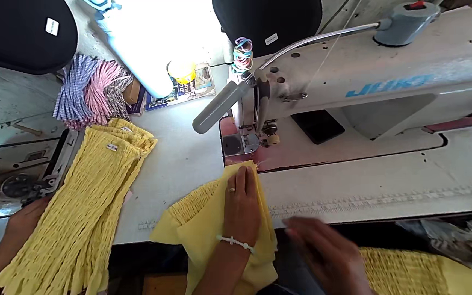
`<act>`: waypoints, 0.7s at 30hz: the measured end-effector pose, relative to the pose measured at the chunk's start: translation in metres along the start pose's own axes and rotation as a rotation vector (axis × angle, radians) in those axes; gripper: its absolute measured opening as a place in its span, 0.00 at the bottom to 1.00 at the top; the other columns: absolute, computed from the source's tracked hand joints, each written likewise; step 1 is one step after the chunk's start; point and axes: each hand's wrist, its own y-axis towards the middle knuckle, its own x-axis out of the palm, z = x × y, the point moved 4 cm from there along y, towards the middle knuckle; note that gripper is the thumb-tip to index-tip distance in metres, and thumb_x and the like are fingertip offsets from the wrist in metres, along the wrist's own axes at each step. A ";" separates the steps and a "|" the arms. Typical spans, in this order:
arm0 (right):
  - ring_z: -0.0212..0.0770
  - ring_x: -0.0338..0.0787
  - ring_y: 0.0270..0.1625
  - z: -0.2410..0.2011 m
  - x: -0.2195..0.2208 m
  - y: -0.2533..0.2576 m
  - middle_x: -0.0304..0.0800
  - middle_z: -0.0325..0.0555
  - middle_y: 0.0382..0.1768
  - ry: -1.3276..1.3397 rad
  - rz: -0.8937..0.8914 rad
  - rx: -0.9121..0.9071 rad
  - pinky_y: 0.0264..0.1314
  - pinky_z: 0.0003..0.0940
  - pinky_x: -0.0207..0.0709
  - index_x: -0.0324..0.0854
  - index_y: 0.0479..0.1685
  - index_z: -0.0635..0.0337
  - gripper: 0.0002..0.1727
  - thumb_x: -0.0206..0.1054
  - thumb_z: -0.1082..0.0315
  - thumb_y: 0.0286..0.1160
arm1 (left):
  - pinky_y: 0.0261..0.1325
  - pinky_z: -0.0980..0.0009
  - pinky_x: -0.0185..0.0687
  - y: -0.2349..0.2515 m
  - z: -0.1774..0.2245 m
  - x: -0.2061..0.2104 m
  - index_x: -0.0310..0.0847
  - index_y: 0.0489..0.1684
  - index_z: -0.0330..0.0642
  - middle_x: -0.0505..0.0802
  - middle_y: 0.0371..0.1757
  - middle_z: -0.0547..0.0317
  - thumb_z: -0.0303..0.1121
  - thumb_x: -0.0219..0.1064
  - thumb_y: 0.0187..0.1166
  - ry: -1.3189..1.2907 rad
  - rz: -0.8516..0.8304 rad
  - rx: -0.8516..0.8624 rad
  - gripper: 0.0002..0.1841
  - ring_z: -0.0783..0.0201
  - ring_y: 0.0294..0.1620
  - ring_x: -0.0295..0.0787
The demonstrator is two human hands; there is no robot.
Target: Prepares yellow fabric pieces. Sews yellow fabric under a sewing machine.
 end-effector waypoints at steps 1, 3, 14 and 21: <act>0.37 0.90 0.42 0.005 -0.002 0.016 0.94 0.46 0.42 -0.050 0.048 -0.080 0.44 0.25 0.83 0.91 0.46 0.56 0.12 0.62 0.62 0.86 | 0.68 0.54 0.84 0.000 -0.001 0.001 0.84 0.69 0.29 0.88 0.70 0.37 0.18 0.63 0.73 -0.004 0.014 0.008 0.22 0.38 0.67 0.87; 0.42 0.89 0.42 0.018 0.009 0.050 0.95 0.45 0.52 -0.111 0.029 -0.231 0.37 0.30 0.80 0.92 0.51 0.55 0.12 0.62 0.67 0.80 | 0.67 0.54 0.84 0.000 -0.003 0.002 0.85 0.67 0.29 0.89 0.68 0.37 0.19 0.64 0.74 -0.030 0.038 0.023 0.21 0.38 0.66 0.87; 0.56 0.95 0.45 0.061 0.066 0.124 0.95 0.52 0.57 -0.299 -0.186 -0.375 0.34 0.45 0.87 0.92 0.53 0.65 0.15 0.67 0.80 0.68 | 0.68 0.53 0.83 0.054 -0.038 0.010 0.90 0.59 0.32 0.92 0.65 0.41 0.24 0.60 0.81 -0.106 0.010 0.159 0.15 0.40 0.64 0.90; 0.55 0.94 0.41 0.067 0.071 0.126 0.95 0.51 0.58 -0.320 -0.169 -0.325 0.30 0.43 0.84 0.92 0.53 0.63 0.16 0.68 0.81 0.66 | 0.65 0.58 0.83 0.054 -0.037 0.013 0.90 0.61 0.33 0.91 0.68 0.46 0.22 0.59 0.80 -0.029 0.006 0.215 0.17 0.44 0.63 0.89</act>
